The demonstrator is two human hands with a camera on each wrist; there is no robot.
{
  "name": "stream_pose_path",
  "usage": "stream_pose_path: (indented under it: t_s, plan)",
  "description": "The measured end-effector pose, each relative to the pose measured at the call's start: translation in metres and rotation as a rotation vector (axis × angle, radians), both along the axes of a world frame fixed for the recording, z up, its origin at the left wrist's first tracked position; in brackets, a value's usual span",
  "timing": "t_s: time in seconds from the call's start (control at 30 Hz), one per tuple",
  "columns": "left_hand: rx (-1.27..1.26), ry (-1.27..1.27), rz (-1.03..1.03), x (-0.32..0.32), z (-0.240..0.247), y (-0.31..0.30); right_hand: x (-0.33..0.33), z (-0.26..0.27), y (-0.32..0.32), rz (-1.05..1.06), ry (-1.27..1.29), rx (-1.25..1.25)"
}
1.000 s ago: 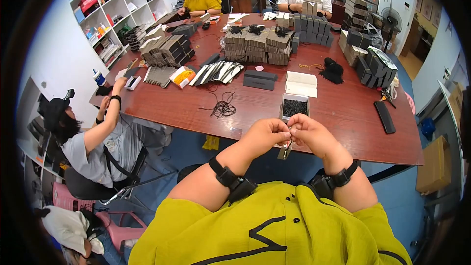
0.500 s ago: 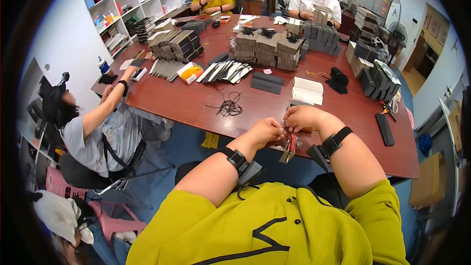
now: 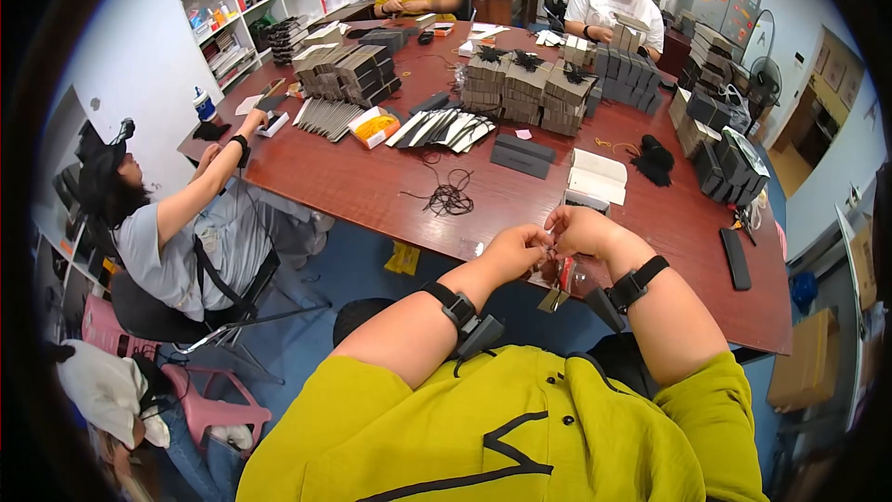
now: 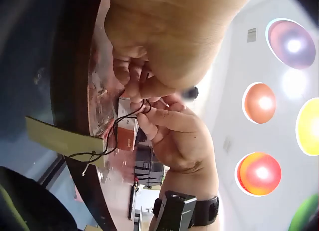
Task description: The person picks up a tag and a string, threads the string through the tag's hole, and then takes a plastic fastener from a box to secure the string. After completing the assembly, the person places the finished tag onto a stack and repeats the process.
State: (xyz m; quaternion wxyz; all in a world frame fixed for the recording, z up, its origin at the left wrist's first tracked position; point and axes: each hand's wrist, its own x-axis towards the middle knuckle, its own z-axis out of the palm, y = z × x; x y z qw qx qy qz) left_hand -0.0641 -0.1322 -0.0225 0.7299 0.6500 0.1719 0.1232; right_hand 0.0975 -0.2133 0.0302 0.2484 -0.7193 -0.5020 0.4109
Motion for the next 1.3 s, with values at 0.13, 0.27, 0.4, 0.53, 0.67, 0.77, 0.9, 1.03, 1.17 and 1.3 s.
stream_pose_path:
  t_s: [0.13, 0.27, 0.4, 0.53, 0.67, 0.77, 0.9, 1.03, 1.17, 1.3]
  plan:
    - [0.277, 0.087, -0.003, -0.002, 0.013, -0.007, 0.000, -0.005, 0.002, 0.002, -0.064, 0.010]
    - [0.419, 0.131, -0.001, 0.002, 0.009, -0.011, 0.000, -0.013, 0.000, -0.018, -0.140, -0.014]
    - [0.775, 0.104, 0.108, 0.003, 0.009, -0.017, -0.005, -0.017, 0.002, -0.005, -0.313, 0.070]
    - [0.853, 0.100, 0.114, 0.000, 0.014, -0.015, -0.010, -0.008, -0.003, -0.092, 0.039, 0.002]
    - [0.332, 0.084, 0.070, -0.003, 0.012, -0.005, -0.018, 0.015, -0.014, -0.167, 0.337, -0.041]
    - [-0.060, 0.001, 0.089, -0.004, 0.006, 0.000, -0.028, 0.019, -0.025, -0.278, 0.434, -0.003]
    - [-0.463, -0.096, 0.110, -0.004, -0.005, 0.004, -0.042, 0.004, -0.038, -0.256, 0.647, 0.181]
    - [-0.568, -0.252, 0.040, -0.011, -0.001, 0.002, -0.046, -0.012, -0.045, -0.323, 0.809, 0.223]
    - [-0.669, -0.275, 0.050, -0.014, 0.012, -0.002, -0.042, -0.022, -0.045, -0.338, 0.606, 0.333]
    - [-0.686, -0.283, 0.010, -0.016, 0.017, -0.012, -0.049, -0.015, -0.053, -0.319, 0.336, 0.612]
